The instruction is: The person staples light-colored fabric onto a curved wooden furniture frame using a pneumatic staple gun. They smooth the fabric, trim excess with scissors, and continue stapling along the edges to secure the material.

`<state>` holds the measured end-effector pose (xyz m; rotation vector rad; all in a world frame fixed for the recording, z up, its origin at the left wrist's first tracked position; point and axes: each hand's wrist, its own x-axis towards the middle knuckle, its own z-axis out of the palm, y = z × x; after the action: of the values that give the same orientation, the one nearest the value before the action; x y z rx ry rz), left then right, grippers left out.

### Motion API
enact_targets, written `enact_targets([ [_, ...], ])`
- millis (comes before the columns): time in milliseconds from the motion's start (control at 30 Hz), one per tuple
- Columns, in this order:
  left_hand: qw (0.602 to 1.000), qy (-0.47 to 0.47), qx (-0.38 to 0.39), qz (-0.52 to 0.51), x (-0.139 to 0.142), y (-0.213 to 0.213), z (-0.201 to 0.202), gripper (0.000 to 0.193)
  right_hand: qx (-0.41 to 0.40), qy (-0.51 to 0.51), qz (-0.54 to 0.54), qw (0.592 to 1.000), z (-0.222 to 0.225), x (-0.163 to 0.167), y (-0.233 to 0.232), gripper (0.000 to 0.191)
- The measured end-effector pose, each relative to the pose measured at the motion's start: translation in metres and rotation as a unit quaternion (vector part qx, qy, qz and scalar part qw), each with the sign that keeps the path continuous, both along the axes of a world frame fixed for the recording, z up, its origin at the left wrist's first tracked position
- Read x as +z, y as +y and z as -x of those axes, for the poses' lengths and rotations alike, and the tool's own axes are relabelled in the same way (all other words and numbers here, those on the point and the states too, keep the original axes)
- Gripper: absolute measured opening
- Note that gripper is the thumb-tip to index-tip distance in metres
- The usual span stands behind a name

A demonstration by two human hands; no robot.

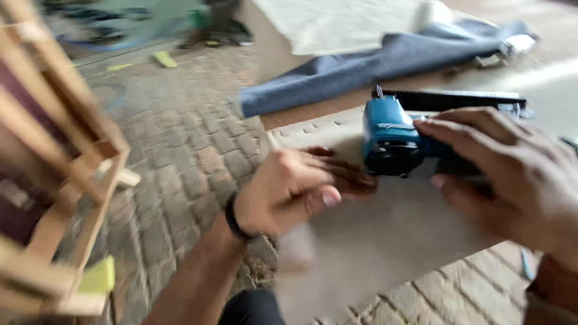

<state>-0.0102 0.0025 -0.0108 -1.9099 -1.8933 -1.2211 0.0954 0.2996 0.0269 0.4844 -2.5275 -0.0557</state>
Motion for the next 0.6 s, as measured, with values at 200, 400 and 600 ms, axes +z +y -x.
enact_targets([
  [200, 0.991, 0.083, -0.105, -0.013, -0.002, 0.014, -0.030, 0.067, -0.100, 0.122, 0.112, 0.981, -0.066, -0.011, -0.014, 0.062],
  [400, 0.978, 0.162, -0.125, -0.029, -0.011, 0.018, -0.057, 0.105, -0.157, 0.140, 0.483, 0.850, -0.123, -0.049, -0.072, 0.036],
  [600, 0.967, 0.228, -0.108, -0.029, -0.028, 0.021, -0.072, 0.097, -0.148, 0.182, 0.349, 0.907, -0.161, -0.074, -0.141, 0.045],
])
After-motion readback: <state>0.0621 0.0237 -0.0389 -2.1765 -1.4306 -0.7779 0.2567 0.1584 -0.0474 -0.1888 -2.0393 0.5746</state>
